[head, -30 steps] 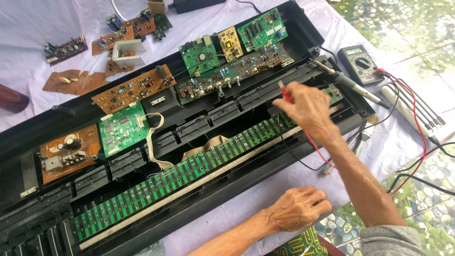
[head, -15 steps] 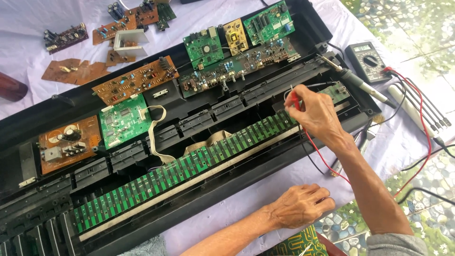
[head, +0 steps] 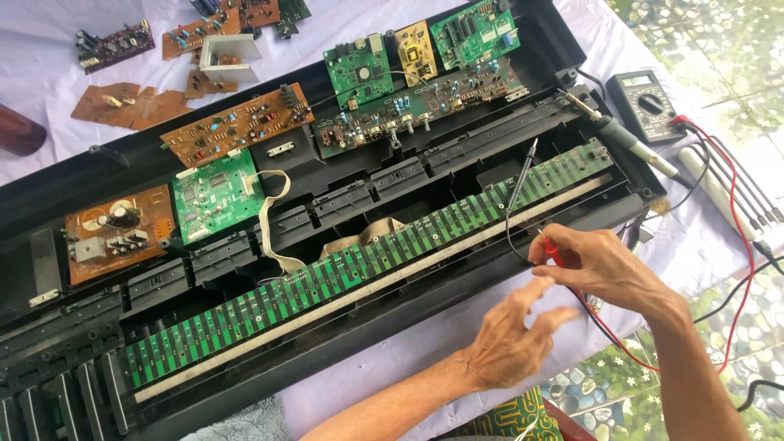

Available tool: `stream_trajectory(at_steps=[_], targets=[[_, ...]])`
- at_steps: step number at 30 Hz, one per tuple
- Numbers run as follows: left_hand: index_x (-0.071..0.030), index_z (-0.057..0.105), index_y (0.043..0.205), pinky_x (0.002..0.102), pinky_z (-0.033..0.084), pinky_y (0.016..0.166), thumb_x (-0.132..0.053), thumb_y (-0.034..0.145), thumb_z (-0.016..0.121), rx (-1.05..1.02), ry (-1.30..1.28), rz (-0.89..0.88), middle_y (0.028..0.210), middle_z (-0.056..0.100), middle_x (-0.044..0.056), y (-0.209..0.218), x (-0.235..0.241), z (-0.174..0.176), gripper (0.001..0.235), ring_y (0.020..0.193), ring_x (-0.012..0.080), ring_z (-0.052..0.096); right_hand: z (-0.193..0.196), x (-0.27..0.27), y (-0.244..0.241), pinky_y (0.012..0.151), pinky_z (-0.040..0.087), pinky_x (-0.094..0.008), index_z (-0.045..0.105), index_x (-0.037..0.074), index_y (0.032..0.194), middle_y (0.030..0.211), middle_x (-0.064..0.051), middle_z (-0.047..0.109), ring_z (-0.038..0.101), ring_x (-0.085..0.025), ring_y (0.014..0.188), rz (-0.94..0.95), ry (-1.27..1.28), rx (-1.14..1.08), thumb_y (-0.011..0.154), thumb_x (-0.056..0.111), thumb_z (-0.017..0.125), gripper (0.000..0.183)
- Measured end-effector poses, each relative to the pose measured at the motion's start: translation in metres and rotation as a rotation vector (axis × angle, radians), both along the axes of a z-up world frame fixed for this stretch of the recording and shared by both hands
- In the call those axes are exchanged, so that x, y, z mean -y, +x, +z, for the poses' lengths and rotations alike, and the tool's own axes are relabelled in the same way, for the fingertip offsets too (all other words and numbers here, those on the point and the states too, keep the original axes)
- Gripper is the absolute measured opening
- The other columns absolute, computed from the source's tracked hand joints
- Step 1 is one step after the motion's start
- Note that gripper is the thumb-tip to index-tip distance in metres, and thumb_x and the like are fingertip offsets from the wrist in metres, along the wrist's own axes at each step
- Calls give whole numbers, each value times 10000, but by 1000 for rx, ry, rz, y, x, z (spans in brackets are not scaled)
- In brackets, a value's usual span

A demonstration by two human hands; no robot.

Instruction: The person uses a multimeter to test various points on the circuit boards of a disassembled electronic device. They move the probes across different components and sections of the boards, checking for electrical continuity or voltage.

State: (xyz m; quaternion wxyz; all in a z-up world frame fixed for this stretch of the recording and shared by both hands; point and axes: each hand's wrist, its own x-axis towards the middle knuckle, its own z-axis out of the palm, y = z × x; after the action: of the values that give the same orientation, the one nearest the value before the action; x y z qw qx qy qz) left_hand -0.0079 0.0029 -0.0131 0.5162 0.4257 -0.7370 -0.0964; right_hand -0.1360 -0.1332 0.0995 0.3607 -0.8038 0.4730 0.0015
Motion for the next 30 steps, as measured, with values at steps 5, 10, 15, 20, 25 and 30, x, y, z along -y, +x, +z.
stream_trajectory(at_steps=[5, 10, 15, 20, 25, 30], targets=[[-63, 528, 1268, 416, 597, 822, 175, 842, 523, -98, 125, 9, 1454, 435, 238, 8, 9, 25, 488, 1067, 360, 649, -9, 14, -8, 614, 464, -263, 768, 214, 959, 662, 45, 672, 570, -92, 573, -57, 1, 52, 885, 296, 738, 114], [-56, 588, 1227, 411, 584, 743, 182, 770, 512, -109, 168, 31, 1461, 468, 223, 8, 9, 23, 521, 1038, 329, 672, 3, 9, -9, 512, 421, -290, 765, 130, 911, 631, -23, 541, 447, -150, 517, -195, 134, 74, 917, 236, 733, 110], [-73, 419, 1410, 397, 579, 781, -52, 1065, 467, -240, 295, -59, 1416, 507, 176, 8, 9, 21, 349, 1181, 316, 632, -7, 2, -18, 618, 412, -282, 791, 183, 897, 650, 15, 565, 489, -121, 597, -129, 22, 41, 904, 342, 722, 174], [-43, 344, 1403, 345, 573, 756, -192, 997, 645, -586, 335, -30, 1317, 531, 179, 4, 9, 13, 527, 802, 230, 650, -18, 2, -22, 608, 432, -272, 797, 216, 910, 624, 25, 637, 518, -113, 561, -60, 36, 8, 894, 364, 716, 170], [-88, 276, 1438, 352, 559, 695, -285, 1054, 643, -507, 181, -1, 1381, 501, 177, 11, 8, 23, 567, 828, 260, 670, -1, -7, -13, 556, 391, -297, 801, 143, 875, 607, -62, 601, 437, -161, 540, -164, 199, -22, 941, 281, 663, 206], [-25, 538, 1381, 406, 573, 944, -133, 1104, 571, -309, 45, -19, 1207, 568, 173, 13, 8, 28, 299, 1079, 312, 643, -4, 9, -20, 412, 377, -238, 795, 69, 1043, 676, -35, 637, 492, -113, 449, -269, 81, 314, 969, 250, 661, 237]])
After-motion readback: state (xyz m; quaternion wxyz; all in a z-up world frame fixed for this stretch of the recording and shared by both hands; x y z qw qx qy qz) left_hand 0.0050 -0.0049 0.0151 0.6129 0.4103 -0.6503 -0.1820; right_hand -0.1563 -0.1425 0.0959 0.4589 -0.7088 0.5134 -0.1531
